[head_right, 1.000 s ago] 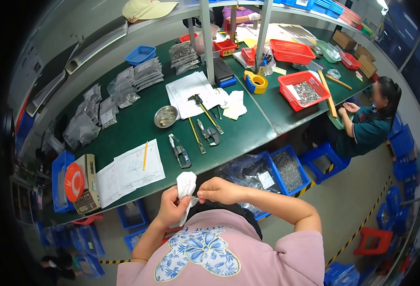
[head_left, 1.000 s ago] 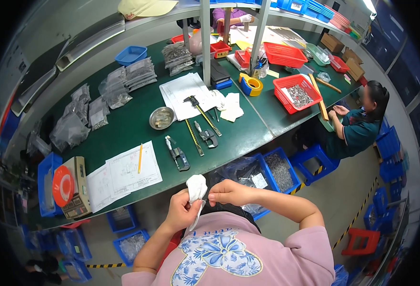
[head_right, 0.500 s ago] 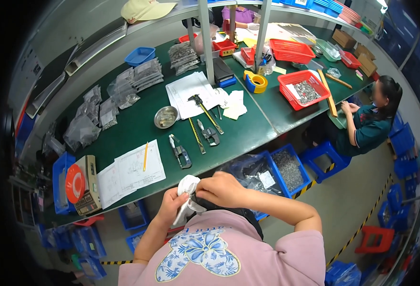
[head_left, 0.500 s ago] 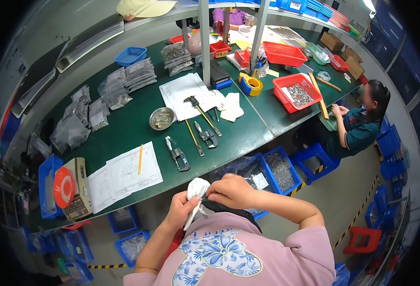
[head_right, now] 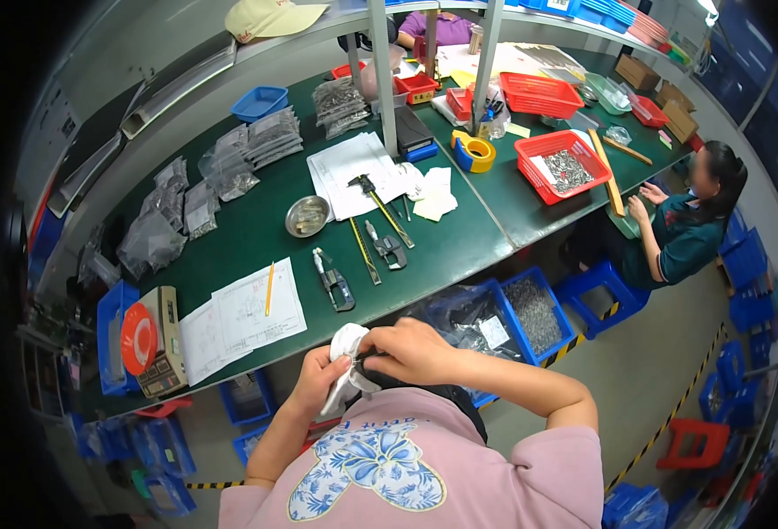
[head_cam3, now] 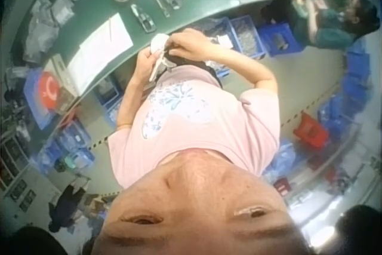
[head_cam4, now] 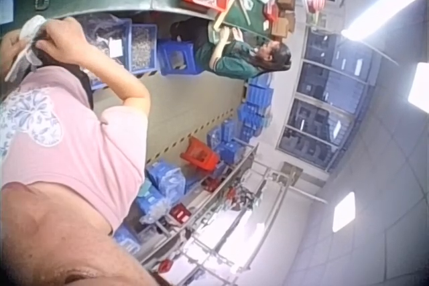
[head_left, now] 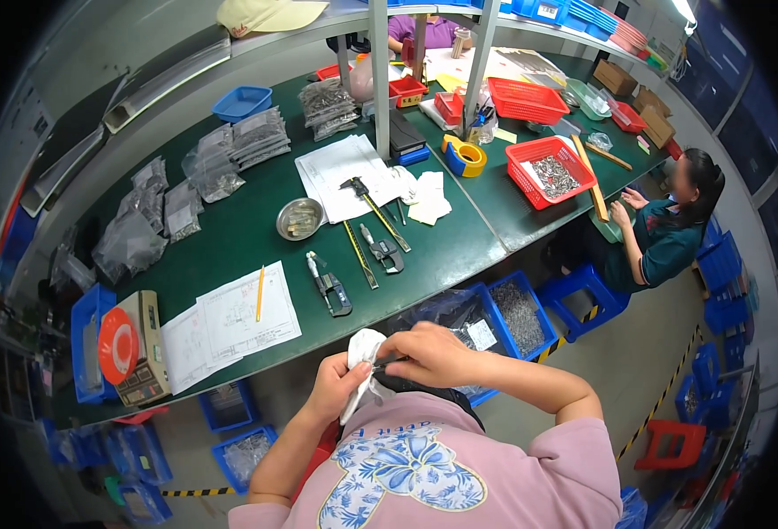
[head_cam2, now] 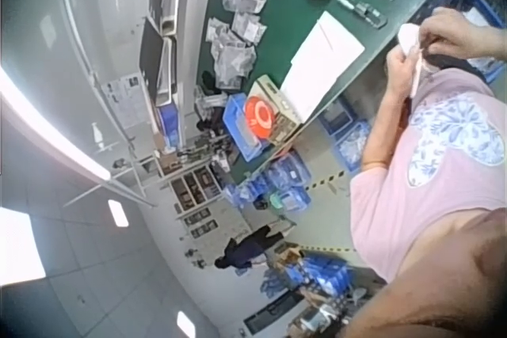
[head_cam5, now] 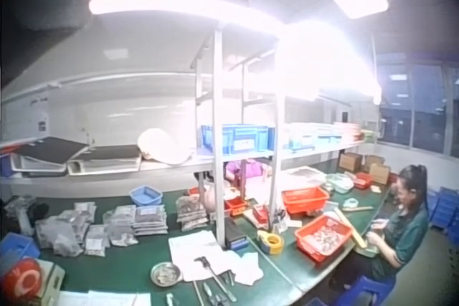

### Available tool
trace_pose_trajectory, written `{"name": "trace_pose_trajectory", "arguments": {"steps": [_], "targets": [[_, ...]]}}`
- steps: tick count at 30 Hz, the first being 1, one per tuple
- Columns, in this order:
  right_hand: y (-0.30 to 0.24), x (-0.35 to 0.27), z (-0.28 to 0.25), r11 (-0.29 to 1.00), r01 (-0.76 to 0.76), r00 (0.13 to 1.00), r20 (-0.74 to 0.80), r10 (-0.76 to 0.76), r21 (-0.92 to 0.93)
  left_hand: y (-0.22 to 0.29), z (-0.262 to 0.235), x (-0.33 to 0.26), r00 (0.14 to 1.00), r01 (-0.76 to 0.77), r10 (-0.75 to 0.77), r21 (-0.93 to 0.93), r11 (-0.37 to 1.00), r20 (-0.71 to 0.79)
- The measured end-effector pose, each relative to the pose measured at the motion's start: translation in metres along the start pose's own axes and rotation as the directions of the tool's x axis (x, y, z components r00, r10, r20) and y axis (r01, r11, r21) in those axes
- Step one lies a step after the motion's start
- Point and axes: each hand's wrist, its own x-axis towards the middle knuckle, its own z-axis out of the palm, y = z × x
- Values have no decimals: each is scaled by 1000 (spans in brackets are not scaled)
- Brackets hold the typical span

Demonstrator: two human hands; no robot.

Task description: The recorder is wiping small metal components with a white cloth for inspection or cleaning.

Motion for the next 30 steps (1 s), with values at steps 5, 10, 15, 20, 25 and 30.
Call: {"name": "trace_pose_trajectory", "arguments": {"steps": [5, 10, 15, 20, 25, 30], "targets": [[13, -3, 13, 799, 276, 906, -132, -401, -535, -4, -2, 2, 993, 103, -86, -215, 971, 84], [1, -2, 6, 912, 46, 988, -119, -103, -407, -3, 2, -1, 999, 1, 1, -56, 998, 32], [2, 3, 2, 869, 224, 919, -200, -339, -442, -4, 1, 1, 1000, 14, -11, -131, 991, 28], [6, 0, 1, 843, 172, 970, -63, -236, -511, -2, 2, 1, 998, 16, -9, -117, 993, 55], [2, 3, 1, 854, 239, 933, -136, -334, -462, -2, 1, 0, 998, 40, -30, -168, 985, 63], [2, 4, 4, 805, 219, 942, -95, -321, -551, -6, -1, -1, 993, 96, -76, -240, 966, 92]]}}
